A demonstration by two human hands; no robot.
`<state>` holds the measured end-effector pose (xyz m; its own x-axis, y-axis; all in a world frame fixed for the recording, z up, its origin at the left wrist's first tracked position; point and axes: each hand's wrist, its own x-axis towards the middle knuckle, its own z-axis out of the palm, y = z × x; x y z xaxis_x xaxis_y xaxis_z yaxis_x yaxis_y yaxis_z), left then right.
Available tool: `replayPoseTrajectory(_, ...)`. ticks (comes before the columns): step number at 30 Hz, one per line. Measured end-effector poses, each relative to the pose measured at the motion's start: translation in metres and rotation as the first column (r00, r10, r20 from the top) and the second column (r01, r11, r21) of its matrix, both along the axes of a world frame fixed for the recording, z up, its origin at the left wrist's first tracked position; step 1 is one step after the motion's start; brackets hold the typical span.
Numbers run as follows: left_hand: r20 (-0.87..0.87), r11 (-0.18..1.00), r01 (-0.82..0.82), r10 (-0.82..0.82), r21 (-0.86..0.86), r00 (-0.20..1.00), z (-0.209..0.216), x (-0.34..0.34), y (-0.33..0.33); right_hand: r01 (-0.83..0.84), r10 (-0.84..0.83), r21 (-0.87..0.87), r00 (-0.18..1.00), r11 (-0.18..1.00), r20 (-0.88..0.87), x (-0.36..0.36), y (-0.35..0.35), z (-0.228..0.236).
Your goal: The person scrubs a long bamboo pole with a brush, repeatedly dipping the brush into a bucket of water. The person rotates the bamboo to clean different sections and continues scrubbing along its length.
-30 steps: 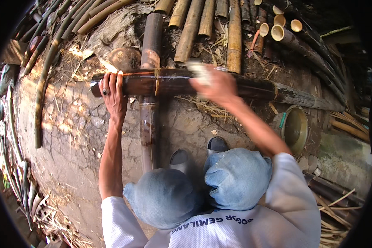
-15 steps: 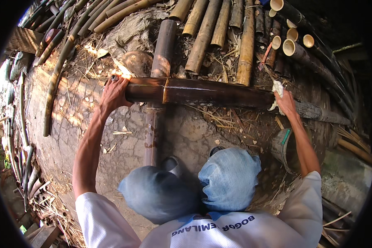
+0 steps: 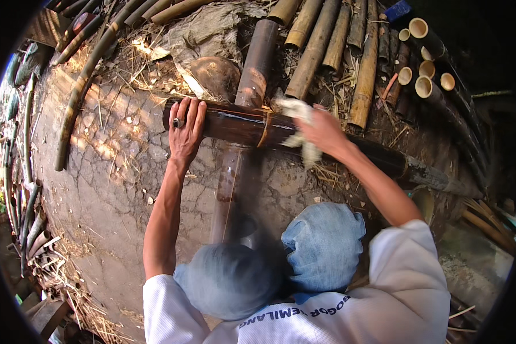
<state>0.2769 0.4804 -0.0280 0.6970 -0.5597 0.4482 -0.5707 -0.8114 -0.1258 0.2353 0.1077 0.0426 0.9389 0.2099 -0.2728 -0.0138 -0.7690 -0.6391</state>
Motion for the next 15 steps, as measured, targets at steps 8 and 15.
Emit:
replayPoseTrajectory(8, 0.105, 0.995, 0.012, -0.002, -0.101, 0.994, -0.024, 0.014, -0.015, 0.07, -0.07, -0.083, 0.998, 0.994, 0.002, 0.044, 0.098, 0.01)
replayPoseTrajectory(15, 0.031, 0.995, -0.001, 0.004, -0.099, 1.0, -0.014, 0.015, -0.012, 0.007, 0.162, -0.304, 0.834, 0.953, 0.528, -0.041, 0.03, -0.019)
